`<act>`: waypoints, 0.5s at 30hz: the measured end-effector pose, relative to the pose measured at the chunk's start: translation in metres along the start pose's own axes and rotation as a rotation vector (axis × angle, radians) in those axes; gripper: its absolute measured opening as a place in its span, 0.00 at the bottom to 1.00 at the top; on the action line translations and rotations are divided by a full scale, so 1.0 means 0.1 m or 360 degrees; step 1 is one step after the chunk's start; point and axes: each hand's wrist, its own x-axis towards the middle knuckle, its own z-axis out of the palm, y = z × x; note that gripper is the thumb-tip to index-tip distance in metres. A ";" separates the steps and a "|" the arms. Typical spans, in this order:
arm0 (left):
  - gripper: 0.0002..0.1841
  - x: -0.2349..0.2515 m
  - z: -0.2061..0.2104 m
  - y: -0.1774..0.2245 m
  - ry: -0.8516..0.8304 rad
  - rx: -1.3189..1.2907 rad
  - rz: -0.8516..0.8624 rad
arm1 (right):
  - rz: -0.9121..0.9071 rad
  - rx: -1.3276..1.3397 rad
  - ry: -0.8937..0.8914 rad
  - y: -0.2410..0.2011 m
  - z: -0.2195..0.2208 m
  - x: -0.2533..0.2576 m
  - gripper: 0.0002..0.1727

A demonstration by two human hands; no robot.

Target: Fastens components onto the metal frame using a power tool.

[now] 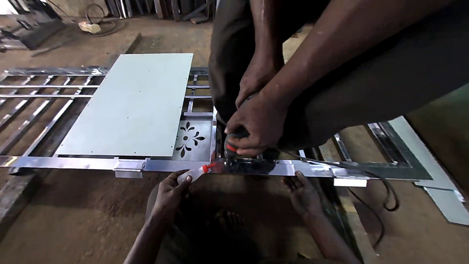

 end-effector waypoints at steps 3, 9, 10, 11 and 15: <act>0.16 0.24 -0.03 0.04 -0.0065 0.0433 0.0091 | 0.0000 -0.0013 -0.0007 0.01 0.00 0.01 0.15; 0.16 0.70 -0.04 0.06 -0.0354 0.0814 0.0114 | -0.0021 0.0011 -0.0019 0.01 0.00 0.03 0.14; 0.16 0.74 -0.03 0.06 -0.0374 0.0859 0.0100 | -0.0020 0.0016 -0.0025 0.00 -0.01 0.03 0.14; 0.16 0.77 -0.02 0.07 -0.0383 0.0895 0.0077 | -0.0017 0.0023 -0.0028 0.00 -0.01 0.03 0.13; 0.15 0.84 0.07 0.16 -0.0399 0.0998 0.0070 | -0.0008 0.0049 -0.0009 0.00 0.00 0.02 0.13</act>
